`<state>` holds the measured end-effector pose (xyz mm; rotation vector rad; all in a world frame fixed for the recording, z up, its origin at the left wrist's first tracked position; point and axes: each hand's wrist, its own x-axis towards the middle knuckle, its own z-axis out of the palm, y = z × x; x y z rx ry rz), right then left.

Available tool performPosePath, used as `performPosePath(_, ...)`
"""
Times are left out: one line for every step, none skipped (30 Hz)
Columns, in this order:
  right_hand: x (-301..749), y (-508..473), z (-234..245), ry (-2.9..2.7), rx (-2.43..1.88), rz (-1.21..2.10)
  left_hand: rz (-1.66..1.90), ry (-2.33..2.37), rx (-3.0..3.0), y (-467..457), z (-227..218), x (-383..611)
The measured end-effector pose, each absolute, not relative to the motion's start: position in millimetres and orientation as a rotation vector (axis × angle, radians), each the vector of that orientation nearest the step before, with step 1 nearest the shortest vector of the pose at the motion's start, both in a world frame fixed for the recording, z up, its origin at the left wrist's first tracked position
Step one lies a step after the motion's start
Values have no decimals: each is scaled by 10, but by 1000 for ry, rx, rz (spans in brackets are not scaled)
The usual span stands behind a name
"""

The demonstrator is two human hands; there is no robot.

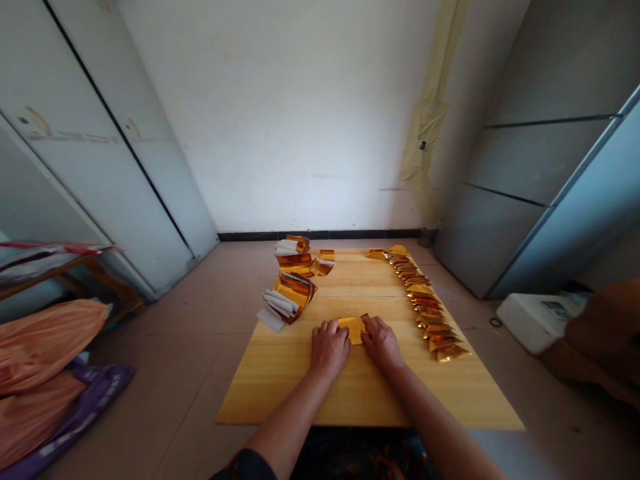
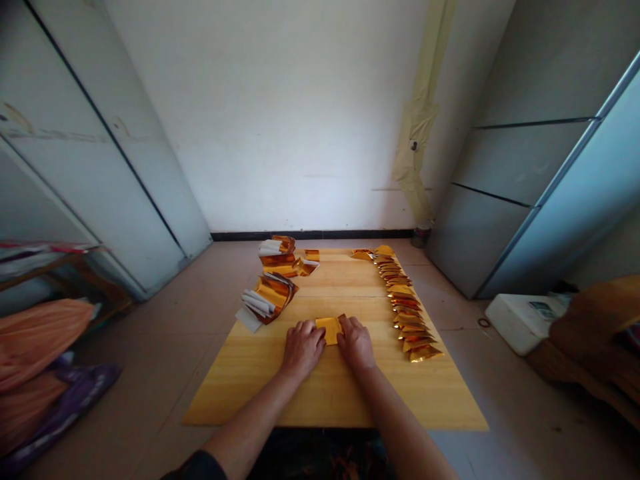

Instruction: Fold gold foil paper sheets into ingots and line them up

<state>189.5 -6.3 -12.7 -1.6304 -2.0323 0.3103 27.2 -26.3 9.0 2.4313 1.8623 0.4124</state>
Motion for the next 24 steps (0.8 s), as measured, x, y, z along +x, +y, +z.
performPosePath(1891,-59,-140,-2024,-1630,305,426,1846,2436,-246,99,272)
performPosePath(1889,-56,-154,-2017,-1626,288,435,1820,2446,-223,111,274)
performPosePath(1888,-53,-168,-2011,-1626,260,433,1786,2457,-195,126,277)
performPosePath(1887,-51,-177,-2011,-1632,227,421,1746,2469,-164,143,283)
performPosePath(1886,-47,-180,-2015,-1646,198,393,1714,2467,-134,161,291)
performPosePath(1884,-43,-176,-2025,-1664,180,360,1691,2459,-105,176,301)
performPosePath(1879,-38,-164,-2037,-1687,176,339,1678,2448,-82,188,312)
performPosePath(1873,-32,-145,-2046,-1713,183,327,1677,2435,-65,195,323)
performPosePath(1864,-25,-122,-2052,-1739,197,332,1685,2425,-54,196,334)
performPosePath(1855,-18,-98,-2054,-1761,216,345,1700,2416,-49,192,344)
performPosePath(1845,-11,-76,-2050,-1782,234,362,1718,2407,-47,183,352)
performPosePath(1837,-6,-59,-2039,-1801,249,377,1734,2398,-48,173,358)
performPosePath(1831,-2,-50,-2020,-1816,262,391,1743,2389,-48,161,363)
performPosePath(1829,1,-50,-1997,-1824,272,406,1745,2380,-46,151,367)
performPosePath(1831,3,-59,-1975,-1820,280,424,1742,2370,-39,142,369)
performPosePath(1837,6,-76,-1953,-1803,286,445,1739,2359,-27,136,372)
performPosePath(1845,10,-100,-1936,-1771,292,470,1739,2348,-9,134,374)
performPosePath(1856,14,-128,-1923,-1727,297,493,1743,2333,14,135,376)
performPosePath(1868,20,-158,-1913,-1676,300,512,1755,2312,42,141,378)
performPosePath(1880,25,-187,-1907,-1621,304,520,1769,2289,72,150,378)
performPosePath(1891,31,-213,-1901,-1568,309,519,1780,2267,104,162,377)
performPosePath(1900,35,-236,-1896,-1519,312,507,1787,2246,134,177,372)
performPosePath(1908,37,-253,-1892,-1478,314,488,1782,2236,164,194,364)
performPosePath(1913,36,-266,-1889,-1444,312,466,1767,2228,191,212,352)
